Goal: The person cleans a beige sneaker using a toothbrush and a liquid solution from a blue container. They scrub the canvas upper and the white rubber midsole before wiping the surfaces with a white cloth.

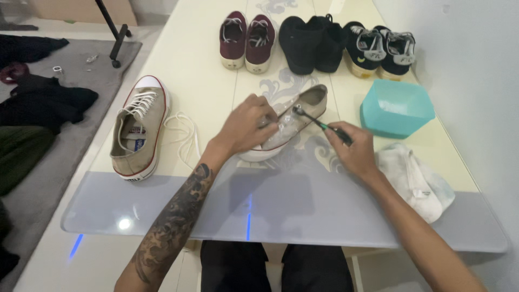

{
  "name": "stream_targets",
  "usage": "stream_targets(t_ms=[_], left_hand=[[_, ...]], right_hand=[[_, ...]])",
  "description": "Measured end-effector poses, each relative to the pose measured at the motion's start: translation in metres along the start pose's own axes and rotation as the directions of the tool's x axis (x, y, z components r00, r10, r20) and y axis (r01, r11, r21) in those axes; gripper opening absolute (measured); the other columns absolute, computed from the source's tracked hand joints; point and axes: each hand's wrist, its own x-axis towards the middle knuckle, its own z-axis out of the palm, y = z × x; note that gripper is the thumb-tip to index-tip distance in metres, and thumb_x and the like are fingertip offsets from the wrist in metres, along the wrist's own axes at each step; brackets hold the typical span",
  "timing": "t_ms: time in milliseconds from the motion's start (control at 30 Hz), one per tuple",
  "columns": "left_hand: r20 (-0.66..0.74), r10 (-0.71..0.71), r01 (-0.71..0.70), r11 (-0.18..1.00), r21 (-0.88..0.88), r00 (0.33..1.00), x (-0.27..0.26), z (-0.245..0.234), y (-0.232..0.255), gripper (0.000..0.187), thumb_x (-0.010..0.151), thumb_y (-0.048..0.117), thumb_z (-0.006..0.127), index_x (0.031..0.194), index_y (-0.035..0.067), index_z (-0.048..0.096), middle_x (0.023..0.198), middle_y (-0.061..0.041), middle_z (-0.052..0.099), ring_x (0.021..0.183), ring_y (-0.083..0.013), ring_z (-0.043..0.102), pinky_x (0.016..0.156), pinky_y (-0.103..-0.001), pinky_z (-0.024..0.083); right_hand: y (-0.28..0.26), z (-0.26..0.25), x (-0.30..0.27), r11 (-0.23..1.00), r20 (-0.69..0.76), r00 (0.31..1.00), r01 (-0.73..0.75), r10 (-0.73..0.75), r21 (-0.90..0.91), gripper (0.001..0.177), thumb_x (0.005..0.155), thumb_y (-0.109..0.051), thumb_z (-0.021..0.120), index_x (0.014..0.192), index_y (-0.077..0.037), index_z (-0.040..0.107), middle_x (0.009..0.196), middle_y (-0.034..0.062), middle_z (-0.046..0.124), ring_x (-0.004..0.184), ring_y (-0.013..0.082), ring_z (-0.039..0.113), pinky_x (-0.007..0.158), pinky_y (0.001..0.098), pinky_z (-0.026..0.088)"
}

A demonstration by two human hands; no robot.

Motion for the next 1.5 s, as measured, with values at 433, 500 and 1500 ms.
stream_targets(t_ms=[433, 500, 1500], left_hand=[[0.009, 0.081, -0.071, 0.919, -0.387, 0.997, -0.017, 0.005, -0.01, 0.05, 0.067, 0.03, 0.071, 0.115, 0.016, 0.069, 0.107, -0.007, 0.059, 0.106, -0.0256, 0.054, 0.1, -0.043, 0.048], [0.011, 0.093, -0.08, 0.911, -0.405, 0.996, -0.017, 0.005, -0.011, 0.05, 0.067, 0.029, 0.071, 0.115, 0.015, 0.069, 0.108, -0.007, 0.058, 0.107, -0.0259, 0.053, 0.101, -0.044, 0.046], [0.051, 0.053, -0.022, 0.878, -0.479, 0.997, -0.018, 0.008, -0.011, 0.058, 0.065, 0.026, 0.067, 0.122, 0.019, 0.066, 0.111, -0.003, 0.058, 0.112, -0.0228, 0.051, 0.108, -0.046, 0.043]], right_hand=[[-0.01, 0.005, 0.001, 0.998, 0.155, 0.986, -0.055, 0.056, -0.006, 0.018, 0.102, -0.011, 0.059, 0.11, -0.003, 0.073, 0.083, 0.0196, 0.07, 0.077, 0.0308, 0.069, 0.068, 0.0382, 0.051], [-0.007, 0.004, 0.002, 0.996, 0.208, 0.976, -0.08, 0.067, 0.051, 0.019, 0.101, -0.012, 0.06, 0.112, -0.005, 0.073, 0.083, 0.0199, 0.071, 0.077, 0.0271, 0.069, 0.068, 0.0372, 0.051], [0.004, 0.01, 0.001, 0.999, 0.105, 0.993, 0.043, -0.045, 0.022, 0.014, 0.102, -0.004, 0.063, 0.11, 0.003, 0.072, 0.084, 0.0185, 0.07, 0.076, 0.0251, 0.069, 0.064, 0.033, 0.05]])
